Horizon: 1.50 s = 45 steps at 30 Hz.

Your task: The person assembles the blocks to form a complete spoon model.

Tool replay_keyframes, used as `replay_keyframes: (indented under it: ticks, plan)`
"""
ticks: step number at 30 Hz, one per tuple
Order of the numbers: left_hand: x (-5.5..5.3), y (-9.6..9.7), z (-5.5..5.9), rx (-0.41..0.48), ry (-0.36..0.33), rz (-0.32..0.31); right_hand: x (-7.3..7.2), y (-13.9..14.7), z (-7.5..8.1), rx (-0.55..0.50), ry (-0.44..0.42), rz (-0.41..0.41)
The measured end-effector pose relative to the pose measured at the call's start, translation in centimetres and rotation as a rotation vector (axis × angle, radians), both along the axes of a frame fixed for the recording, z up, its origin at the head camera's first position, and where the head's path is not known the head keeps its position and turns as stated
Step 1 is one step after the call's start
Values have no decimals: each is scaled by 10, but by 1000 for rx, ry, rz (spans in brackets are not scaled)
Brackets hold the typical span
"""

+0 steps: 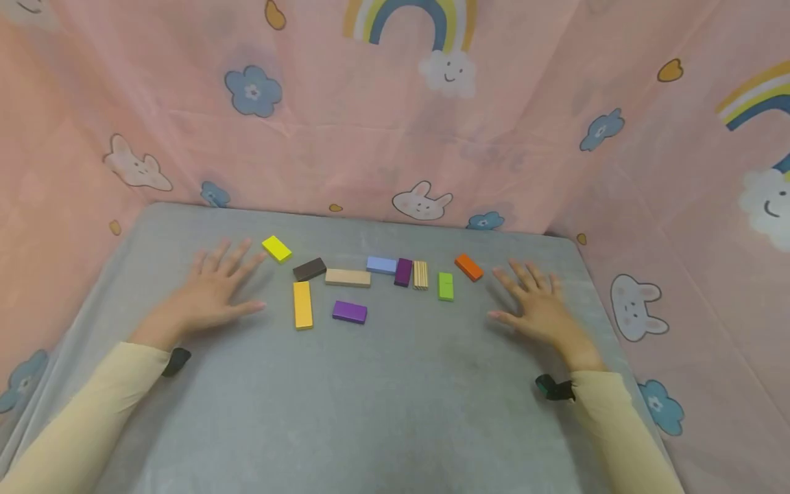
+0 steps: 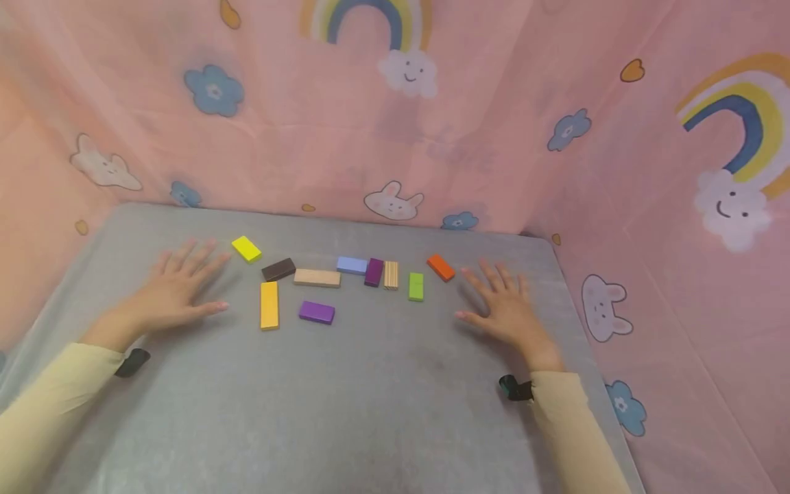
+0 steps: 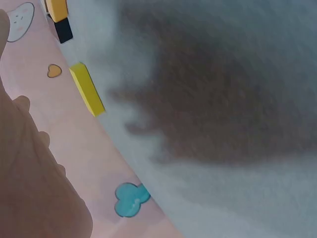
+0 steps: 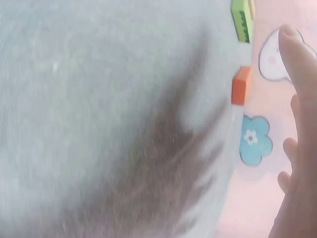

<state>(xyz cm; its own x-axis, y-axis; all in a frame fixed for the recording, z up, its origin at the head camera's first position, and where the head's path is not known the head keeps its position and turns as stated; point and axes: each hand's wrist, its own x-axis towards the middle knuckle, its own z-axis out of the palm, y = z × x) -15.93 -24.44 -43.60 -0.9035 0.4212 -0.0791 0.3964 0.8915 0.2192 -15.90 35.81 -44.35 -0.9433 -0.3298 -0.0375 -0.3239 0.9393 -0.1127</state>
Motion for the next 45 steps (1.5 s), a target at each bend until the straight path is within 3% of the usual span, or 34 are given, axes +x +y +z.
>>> replay_keyframes:
  ticks: [8,20,26,33,45]
  plan:
    - [5,15,-6,4,2,-23,-1,-22,-4,6,1,54]
    - [13,38,-15,-11,17,-128,-14,-56,-11,-102,7,126]
    - [19,46,-21,4,11,-146,-23,-76,-9,-172,-1,181]
    - [23,53,-27,31,-23,-153,-37,-93,-14,-207,-3,177]
    - [22,58,-26,73,17,-227,-52,-116,-15,-363,-110,120]
